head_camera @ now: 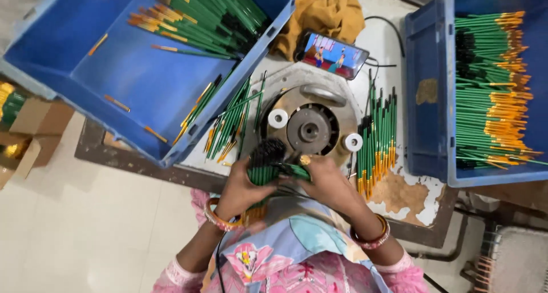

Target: Organizing and bundling incense sticks using a mechanical rotating device.

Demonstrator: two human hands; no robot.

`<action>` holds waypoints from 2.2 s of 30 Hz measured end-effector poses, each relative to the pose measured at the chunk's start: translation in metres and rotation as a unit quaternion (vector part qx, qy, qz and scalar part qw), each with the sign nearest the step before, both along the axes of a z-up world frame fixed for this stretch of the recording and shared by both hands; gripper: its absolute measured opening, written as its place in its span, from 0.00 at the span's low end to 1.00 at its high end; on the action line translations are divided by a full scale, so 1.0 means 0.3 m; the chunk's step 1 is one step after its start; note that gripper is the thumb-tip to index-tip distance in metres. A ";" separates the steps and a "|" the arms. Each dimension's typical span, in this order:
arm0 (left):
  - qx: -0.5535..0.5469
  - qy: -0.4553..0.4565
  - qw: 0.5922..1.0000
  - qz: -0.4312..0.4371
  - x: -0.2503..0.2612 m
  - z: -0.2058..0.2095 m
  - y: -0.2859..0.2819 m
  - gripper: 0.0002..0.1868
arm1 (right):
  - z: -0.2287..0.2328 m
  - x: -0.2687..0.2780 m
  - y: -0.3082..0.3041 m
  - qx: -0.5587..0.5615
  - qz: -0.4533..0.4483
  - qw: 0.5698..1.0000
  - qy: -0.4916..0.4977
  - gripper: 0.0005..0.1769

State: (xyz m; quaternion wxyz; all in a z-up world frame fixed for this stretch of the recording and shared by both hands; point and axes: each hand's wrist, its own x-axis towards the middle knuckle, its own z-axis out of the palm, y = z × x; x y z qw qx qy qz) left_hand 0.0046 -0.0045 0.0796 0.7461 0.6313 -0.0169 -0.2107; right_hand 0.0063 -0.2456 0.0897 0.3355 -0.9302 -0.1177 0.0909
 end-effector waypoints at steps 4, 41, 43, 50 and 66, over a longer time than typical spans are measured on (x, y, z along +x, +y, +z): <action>-0.045 -0.013 0.999 0.021 -0.001 -0.160 0.002 0.17 | 0.120 0.035 -0.081 0.092 -0.134 0.983 0.082 0.13; -0.122 0.154 0.979 0.051 -0.028 -0.101 0.020 0.16 | 0.031 0.046 0.037 0.064 -0.166 0.976 -0.124 0.15; -0.069 0.102 0.992 0.029 -0.032 -0.083 0.012 0.17 | 0.094 0.017 0.051 0.183 -0.220 0.955 -0.080 0.09; -0.053 0.070 0.995 0.039 -0.015 -0.187 0.024 0.16 | 0.137 0.055 -0.118 0.048 -0.137 0.989 -0.007 0.12; -0.186 0.257 0.936 0.153 -0.004 -0.212 -0.002 0.14 | -0.157 0.098 -0.106 -0.135 -0.067 0.982 -0.116 0.35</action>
